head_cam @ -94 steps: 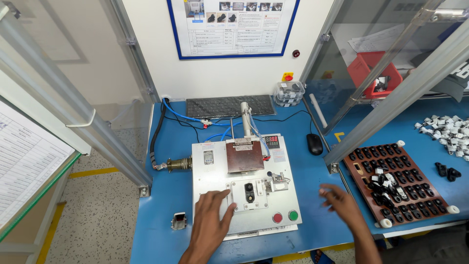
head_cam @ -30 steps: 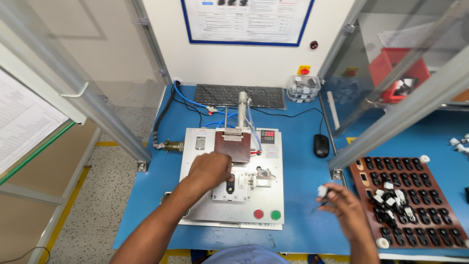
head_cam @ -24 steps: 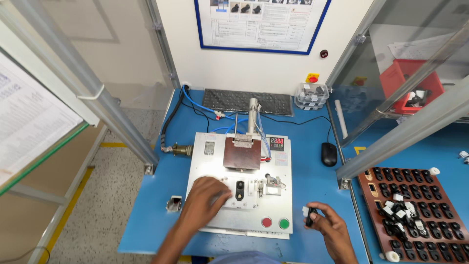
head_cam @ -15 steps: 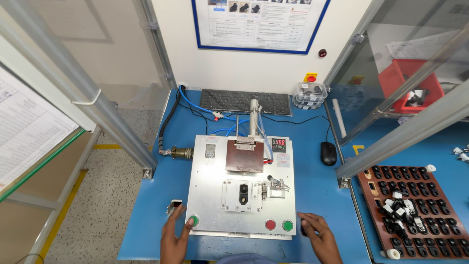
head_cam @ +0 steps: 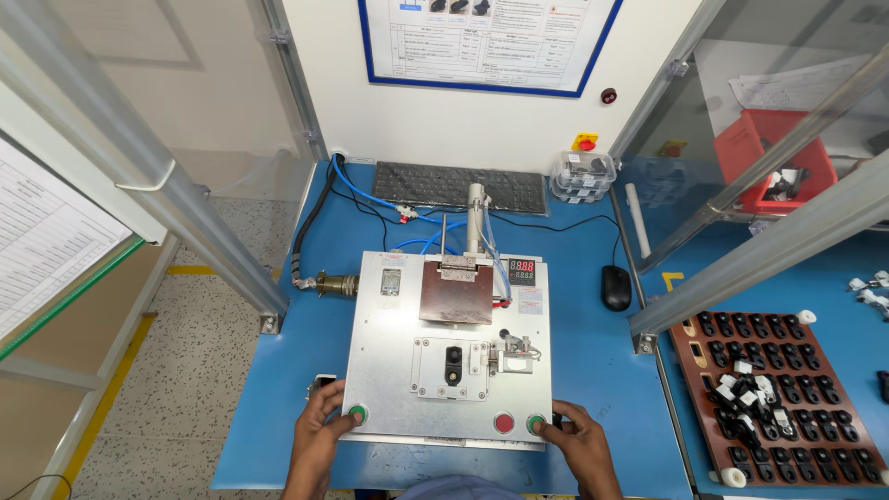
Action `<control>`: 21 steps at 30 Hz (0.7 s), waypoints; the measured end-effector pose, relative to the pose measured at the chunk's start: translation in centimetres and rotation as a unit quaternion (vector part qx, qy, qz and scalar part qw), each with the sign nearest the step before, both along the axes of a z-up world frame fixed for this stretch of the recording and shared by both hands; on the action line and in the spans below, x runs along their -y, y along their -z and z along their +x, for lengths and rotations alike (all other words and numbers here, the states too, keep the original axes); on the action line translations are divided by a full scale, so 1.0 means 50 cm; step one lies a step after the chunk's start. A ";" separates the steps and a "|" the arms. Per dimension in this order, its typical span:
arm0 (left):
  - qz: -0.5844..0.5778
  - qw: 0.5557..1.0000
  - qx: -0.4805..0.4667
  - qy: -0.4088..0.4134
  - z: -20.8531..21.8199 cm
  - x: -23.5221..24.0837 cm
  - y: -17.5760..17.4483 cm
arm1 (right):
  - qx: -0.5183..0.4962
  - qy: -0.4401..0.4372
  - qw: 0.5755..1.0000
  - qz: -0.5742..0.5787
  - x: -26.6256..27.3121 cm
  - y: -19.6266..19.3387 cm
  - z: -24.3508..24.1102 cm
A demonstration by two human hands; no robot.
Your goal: The person places small black and white plastic components into a testing jig on a blue workbench, presses a green button to activate a press, and then removes the assembled parts. This cycle is repeated multiple times throughout the clip.
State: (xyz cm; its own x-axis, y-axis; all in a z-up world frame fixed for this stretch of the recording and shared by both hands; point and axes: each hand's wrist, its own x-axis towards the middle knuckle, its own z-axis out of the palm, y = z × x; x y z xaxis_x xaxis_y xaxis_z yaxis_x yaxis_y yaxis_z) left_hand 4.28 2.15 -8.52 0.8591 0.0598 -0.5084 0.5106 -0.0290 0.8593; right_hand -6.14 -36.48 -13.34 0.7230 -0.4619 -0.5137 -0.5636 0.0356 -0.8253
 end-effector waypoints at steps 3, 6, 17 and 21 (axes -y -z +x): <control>0.038 0.999 -0.016 -0.007 0.001 0.000 0.004 | -0.010 0.000 1.000 -0.027 -0.014 -0.017 -0.001; 0.061 0.998 0.019 0.013 0.000 0.001 -0.005 | 0.039 -0.004 0.999 -0.017 -0.020 -0.041 -0.009; 0.284 0.880 0.374 0.073 -0.041 0.049 -0.142 | 0.117 -0.036 0.965 -0.233 0.024 -0.205 -0.049; 0.160 0.897 0.390 0.132 -0.034 0.120 -0.190 | 0.243 -0.063 0.946 -0.203 -0.013 -0.292 -0.017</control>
State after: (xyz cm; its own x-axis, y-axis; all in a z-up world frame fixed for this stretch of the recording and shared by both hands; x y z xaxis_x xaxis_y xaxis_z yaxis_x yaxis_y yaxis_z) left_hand 2.59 -3.86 0.96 0.9519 -0.1629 0.2595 -0.3027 -0.3688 0.8789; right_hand -7.01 -35.82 1.26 0.8909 -0.4441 0.0954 -0.0925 -0.3829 -0.9192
